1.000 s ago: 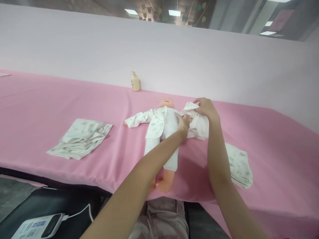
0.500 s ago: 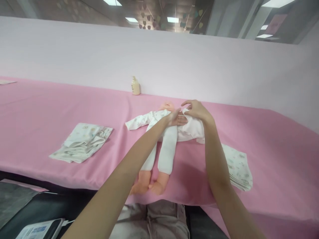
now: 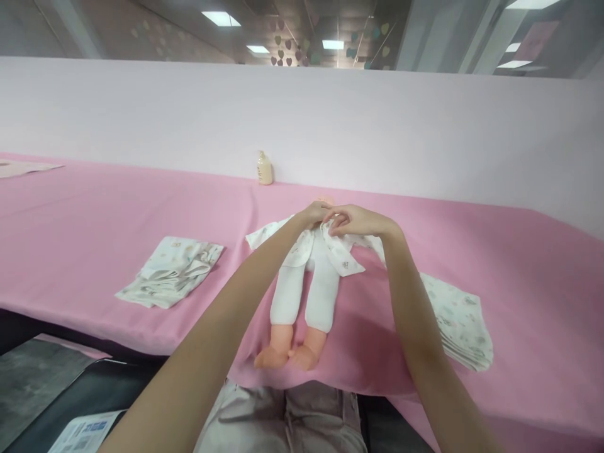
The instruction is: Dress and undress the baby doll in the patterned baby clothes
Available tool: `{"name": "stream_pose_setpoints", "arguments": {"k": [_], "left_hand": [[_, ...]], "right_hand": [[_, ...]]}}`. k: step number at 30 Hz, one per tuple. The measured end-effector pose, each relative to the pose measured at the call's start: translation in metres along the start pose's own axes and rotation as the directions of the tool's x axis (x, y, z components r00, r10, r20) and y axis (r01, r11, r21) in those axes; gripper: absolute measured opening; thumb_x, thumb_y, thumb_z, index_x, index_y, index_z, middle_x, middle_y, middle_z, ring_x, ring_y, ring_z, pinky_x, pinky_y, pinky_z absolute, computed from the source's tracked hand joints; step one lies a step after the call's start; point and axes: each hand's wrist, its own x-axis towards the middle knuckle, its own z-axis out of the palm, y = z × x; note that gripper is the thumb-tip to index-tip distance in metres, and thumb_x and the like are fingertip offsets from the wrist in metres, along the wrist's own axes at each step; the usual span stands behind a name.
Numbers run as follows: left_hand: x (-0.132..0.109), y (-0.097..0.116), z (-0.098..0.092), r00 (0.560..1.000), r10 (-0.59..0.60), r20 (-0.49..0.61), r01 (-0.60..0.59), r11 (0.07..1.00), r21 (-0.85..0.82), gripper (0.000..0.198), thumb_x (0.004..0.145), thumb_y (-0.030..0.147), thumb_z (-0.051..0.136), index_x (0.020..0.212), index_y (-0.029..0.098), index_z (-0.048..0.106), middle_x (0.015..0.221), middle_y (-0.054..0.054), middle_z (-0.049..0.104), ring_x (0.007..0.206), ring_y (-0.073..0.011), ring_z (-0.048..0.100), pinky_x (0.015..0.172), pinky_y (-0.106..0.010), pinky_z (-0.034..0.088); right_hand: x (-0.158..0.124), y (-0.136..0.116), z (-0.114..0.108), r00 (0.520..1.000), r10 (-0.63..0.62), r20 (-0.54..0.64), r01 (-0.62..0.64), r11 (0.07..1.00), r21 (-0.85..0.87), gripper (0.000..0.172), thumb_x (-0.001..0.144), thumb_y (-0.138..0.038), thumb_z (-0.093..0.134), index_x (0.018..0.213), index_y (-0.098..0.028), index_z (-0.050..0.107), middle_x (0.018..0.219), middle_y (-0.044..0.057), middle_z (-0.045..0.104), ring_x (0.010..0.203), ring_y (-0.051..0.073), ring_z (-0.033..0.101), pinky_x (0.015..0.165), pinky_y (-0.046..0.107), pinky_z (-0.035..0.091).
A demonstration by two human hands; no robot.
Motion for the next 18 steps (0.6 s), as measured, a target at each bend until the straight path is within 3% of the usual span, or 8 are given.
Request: {"name": "stream_pose_setpoints", "arguments": {"k": [4, 6, 8, 11, 14, 18], "left_hand": [[-0.002, 0.001, -0.001, 0.988, 0.074, -0.134, -0.037, 0.964, 0.262, 0.026, 0.069, 0.013, 0.059, 0.094, 0.012, 0.067, 0.093, -0.008, 0.07, 0.087, -0.0182, 0.065, 0.084, -0.031, 0.051], [-0.009, 0.002, 0.0, 0.968, 0.172, -0.185, -0.081, 0.906, 0.416, 0.025, 0.074, 0.017, 0.056, 0.097, 0.014, 0.067, 0.102, -0.008, 0.069, 0.095, -0.0191, 0.063, 0.09, -0.031, 0.047], [-0.02, -0.001, 0.001, 0.963, 0.197, -0.185, -0.07, 0.843, 0.533, 0.026, 0.08, 0.027, 0.053, 0.1, 0.016, 0.067, 0.108, -0.008, 0.067, 0.103, -0.0224, 0.06, 0.095, -0.036, 0.044], [-0.041, -0.013, 0.007, 0.976, 0.191, -0.1, -0.084, 0.763, 0.641, 0.035, 0.088, 0.033, 0.042, 0.112, 0.017, 0.062, 0.12, -0.01, 0.062, 0.115, -0.0244, 0.054, 0.101, -0.039, 0.038], [-0.06, -0.026, 0.016, 0.969, 0.245, -0.026, -0.159, 0.7, 0.696, 0.046, 0.09, 0.033, 0.037, 0.129, 0.012, 0.048, 0.139, -0.012, 0.047, 0.13, -0.0248, 0.04, 0.109, -0.041, 0.027], [-0.079, -0.033, 0.022, 0.969, 0.235, -0.08, -0.126, 0.743, 0.658, 0.056, 0.09, 0.038, 0.04, 0.139, 0.011, 0.035, 0.144, -0.012, 0.041, 0.135, -0.0233, 0.033, 0.114, -0.041, 0.019]], "right_hand": [[0.022, 0.024, 0.011, 0.921, 0.177, -0.347, -0.272, 0.93, -0.248, 0.026, 0.077, -0.022, 0.057, 0.101, -0.015, 0.063, 0.104, 0.011, 0.067, 0.09, 0.022, 0.062, 0.072, 0.028, 0.045], [0.034, 0.036, 0.019, 0.92, 0.171, -0.354, -0.277, 0.92, -0.277, 0.026, 0.081, -0.02, 0.051, 0.102, -0.014, 0.064, 0.105, 0.013, 0.067, 0.092, 0.023, 0.063, 0.074, 0.028, 0.045], [0.045, 0.046, 0.027, 0.942, 0.118, -0.313, -0.213, 0.933, -0.29, 0.029, 0.083, -0.017, 0.046, 0.106, -0.015, 0.064, 0.108, 0.013, 0.067, 0.097, 0.024, 0.062, 0.079, 0.029, 0.045], [0.06, 0.054, 0.038, 0.94, 0.04, -0.34, -0.151, 0.94, -0.307, 0.038, 0.083, -0.013, 0.044, 0.117, -0.017, 0.06, 0.123, 0.011, 0.061, 0.113, 0.025, 0.055, 0.095, 0.032, 0.039], [0.072, 0.058, 0.047, 0.911, 0.044, -0.409, -0.159, 0.955, -0.25, 0.041, 0.084, -0.014, 0.043, 0.122, -0.018, 0.058, 0.13, 0.007, 0.056, 0.122, 0.022, 0.049, 0.103, 0.033, 0.034], [0.08, 0.058, 0.055, 0.868, 0.069, -0.492, -0.132, 0.987, -0.096, 0.039, 0.079, -0.012, 0.043, 0.111, -0.018, 0.064, 0.123, 0.004, 0.061, 0.117, 0.019, 0.053, 0.1, 0.029, 0.038]]}}
